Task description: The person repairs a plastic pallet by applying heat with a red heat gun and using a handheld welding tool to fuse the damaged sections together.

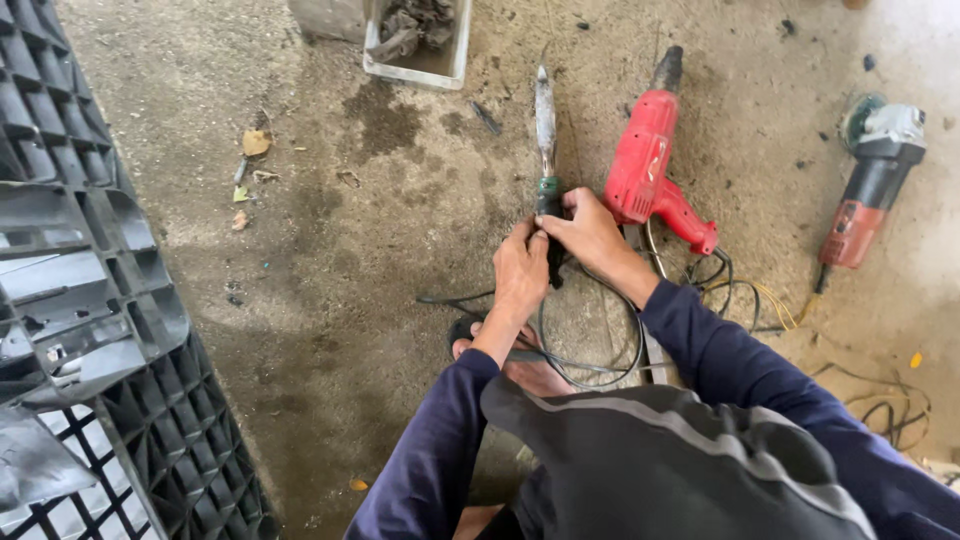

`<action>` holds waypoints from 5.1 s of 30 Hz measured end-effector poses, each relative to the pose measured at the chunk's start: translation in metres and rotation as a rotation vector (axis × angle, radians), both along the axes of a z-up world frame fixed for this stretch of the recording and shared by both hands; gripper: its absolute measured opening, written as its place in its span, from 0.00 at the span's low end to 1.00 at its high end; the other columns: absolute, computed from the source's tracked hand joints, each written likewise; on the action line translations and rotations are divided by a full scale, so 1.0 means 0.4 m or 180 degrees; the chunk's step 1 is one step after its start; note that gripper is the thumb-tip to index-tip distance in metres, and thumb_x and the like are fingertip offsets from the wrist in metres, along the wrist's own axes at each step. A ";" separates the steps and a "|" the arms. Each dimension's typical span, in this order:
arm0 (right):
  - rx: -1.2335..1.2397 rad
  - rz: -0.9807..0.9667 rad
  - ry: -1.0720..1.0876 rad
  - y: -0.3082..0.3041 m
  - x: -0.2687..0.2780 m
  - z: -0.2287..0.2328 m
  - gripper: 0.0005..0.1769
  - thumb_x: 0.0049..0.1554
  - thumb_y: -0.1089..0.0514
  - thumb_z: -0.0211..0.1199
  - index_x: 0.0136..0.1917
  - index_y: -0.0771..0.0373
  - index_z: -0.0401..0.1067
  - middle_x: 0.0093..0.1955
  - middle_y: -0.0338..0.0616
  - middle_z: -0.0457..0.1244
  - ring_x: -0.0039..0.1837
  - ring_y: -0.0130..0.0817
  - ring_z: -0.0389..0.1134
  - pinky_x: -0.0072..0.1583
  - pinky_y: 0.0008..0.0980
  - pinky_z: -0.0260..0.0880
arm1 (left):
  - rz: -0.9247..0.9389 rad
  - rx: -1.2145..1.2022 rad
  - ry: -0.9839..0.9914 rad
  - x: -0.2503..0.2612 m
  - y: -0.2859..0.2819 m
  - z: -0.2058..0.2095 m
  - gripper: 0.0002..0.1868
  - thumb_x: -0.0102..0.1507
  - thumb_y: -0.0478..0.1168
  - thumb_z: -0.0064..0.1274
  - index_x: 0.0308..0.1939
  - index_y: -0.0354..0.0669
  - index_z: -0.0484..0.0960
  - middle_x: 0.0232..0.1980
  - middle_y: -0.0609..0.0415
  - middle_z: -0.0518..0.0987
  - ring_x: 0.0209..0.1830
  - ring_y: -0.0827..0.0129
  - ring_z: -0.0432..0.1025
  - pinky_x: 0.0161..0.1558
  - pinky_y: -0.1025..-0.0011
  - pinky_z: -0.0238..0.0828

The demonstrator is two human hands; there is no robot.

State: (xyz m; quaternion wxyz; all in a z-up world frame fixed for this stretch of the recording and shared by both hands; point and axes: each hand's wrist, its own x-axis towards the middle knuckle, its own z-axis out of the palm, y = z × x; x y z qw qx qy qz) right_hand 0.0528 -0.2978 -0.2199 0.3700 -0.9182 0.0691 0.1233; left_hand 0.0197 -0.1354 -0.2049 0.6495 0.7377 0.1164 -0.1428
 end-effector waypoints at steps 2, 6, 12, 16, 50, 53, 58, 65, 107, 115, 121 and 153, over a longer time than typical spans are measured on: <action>0.0269 0.0002 0.0334 0.024 0.018 0.023 0.28 0.54 0.47 0.74 0.52 0.72 0.69 0.43 0.46 0.68 0.46 0.38 0.70 0.48 0.40 0.72 | -0.0125 0.0058 0.0179 0.013 0.029 0.040 0.21 0.70 0.46 0.46 0.59 0.36 0.80 0.50 0.33 0.82 0.54 0.41 0.76 0.55 0.54 0.71; 0.1761 -0.0967 0.1613 0.084 0.026 0.101 0.16 0.60 0.48 0.63 0.52 0.64 0.71 0.40 0.43 0.64 0.39 0.32 0.65 0.42 0.36 0.67 | -0.0119 -0.0257 0.0676 0.046 0.092 0.129 0.26 0.69 0.54 0.47 0.59 0.36 0.77 0.45 0.37 0.83 0.47 0.49 0.79 0.48 0.58 0.73; 0.3181 -0.1503 0.1922 0.151 -0.035 0.177 0.12 0.63 0.51 0.62 0.52 0.60 0.69 0.43 0.37 0.63 0.43 0.30 0.65 0.44 0.34 0.68 | -0.0209 -0.0821 0.0978 0.004 0.152 0.188 0.27 0.66 0.53 0.47 0.61 0.36 0.77 0.43 0.38 0.84 0.39 0.49 0.78 0.40 0.58 0.74; 0.3371 -0.1245 0.1722 0.202 -0.136 0.249 0.15 0.59 0.56 0.64 0.58 0.62 0.70 0.48 0.37 0.66 0.50 0.28 0.68 0.53 0.31 0.71 | -0.0330 -0.0145 -0.0601 -0.115 0.215 0.222 0.29 0.70 0.51 0.51 0.69 0.34 0.71 0.53 0.36 0.78 0.52 0.49 0.74 0.54 0.58 0.71; 0.2073 0.3340 0.2747 0.907 -0.187 0.540 0.24 0.61 0.44 0.57 0.57 0.65 0.75 0.38 0.36 0.68 0.33 0.20 0.65 0.32 0.23 0.65 | 0.2934 -0.2126 0.0554 -0.522 0.682 0.726 0.15 0.68 0.43 0.46 0.50 0.34 0.68 0.40 0.49 0.78 0.30 0.70 0.75 0.31 0.70 0.77; 0.2140 0.3425 0.2582 0.936 -0.192 0.554 0.26 0.62 0.42 0.55 0.60 0.66 0.73 0.36 0.37 0.67 0.32 0.21 0.66 0.33 0.24 0.69 | 0.2977 -0.2062 0.0665 -0.532 0.714 0.748 0.16 0.68 0.45 0.46 0.51 0.35 0.70 0.39 0.50 0.79 0.29 0.71 0.75 0.30 0.70 0.77; 0.1876 0.3540 0.2236 0.955 -0.194 0.626 0.25 0.64 0.47 0.52 0.66 0.65 0.71 0.33 0.39 0.67 0.31 0.25 0.67 0.34 0.27 0.69 | 0.2836 -0.1942 0.0526 -0.545 0.770 0.722 0.17 0.67 0.45 0.49 0.50 0.33 0.74 0.38 0.51 0.80 0.30 0.71 0.76 0.32 0.71 0.77; 0.1579 0.4679 -0.1147 0.949 -0.165 0.745 0.32 0.54 0.69 0.63 0.72 0.65 0.62 0.64 0.58 0.61 0.62 0.50 0.67 0.58 0.39 0.72 | 0.2686 -0.2103 0.0287 -0.500 0.794 0.649 0.15 0.66 0.45 0.54 0.48 0.37 0.76 0.36 0.56 0.79 0.27 0.77 0.73 0.25 0.77 0.68; 0.1185 0.5251 -0.1960 1.035 -0.025 0.824 0.32 0.47 0.57 0.70 0.64 0.66 0.68 0.66 0.54 0.63 0.59 0.51 0.70 0.56 0.40 0.73 | 0.4286 -0.1016 -0.0517 -0.389 1.068 0.209 0.16 0.65 0.51 0.59 0.38 0.41 0.80 0.28 0.62 0.75 0.21 0.80 0.61 0.22 0.77 0.57; 0.0963 0.5345 -0.2163 1.044 -0.036 0.828 0.29 0.46 0.59 0.69 0.60 0.72 0.67 0.62 0.57 0.63 0.59 0.54 0.69 0.53 0.43 0.73 | 0.4153 -0.0919 -0.0110 -0.388 1.099 0.192 0.18 0.63 0.53 0.60 0.41 0.42 0.81 0.28 0.63 0.75 0.22 0.80 0.65 0.24 0.79 0.59; 0.1138 0.5315 -0.1932 1.055 -0.021 0.808 0.30 0.47 0.60 0.69 0.62 0.69 0.67 0.64 0.55 0.63 0.54 0.45 0.72 0.55 0.38 0.75 | 0.4073 -0.1148 -0.0022 -0.401 1.096 0.186 0.19 0.62 0.54 0.61 0.44 0.43 0.81 0.29 0.65 0.73 0.24 0.81 0.64 0.26 0.80 0.58; 0.0960 0.5491 -0.1838 1.013 0.001 0.818 0.32 0.47 0.55 0.69 0.63 0.67 0.67 0.65 0.50 0.63 0.58 0.47 0.70 0.52 0.38 0.74 | 0.3827 -0.0881 -0.0354 -0.427 1.079 0.182 0.19 0.65 0.54 0.60 0.40 0.41 0.79 0.29 0.61 0.75 0.24 0.79 0.65 0.27 0.77 0.60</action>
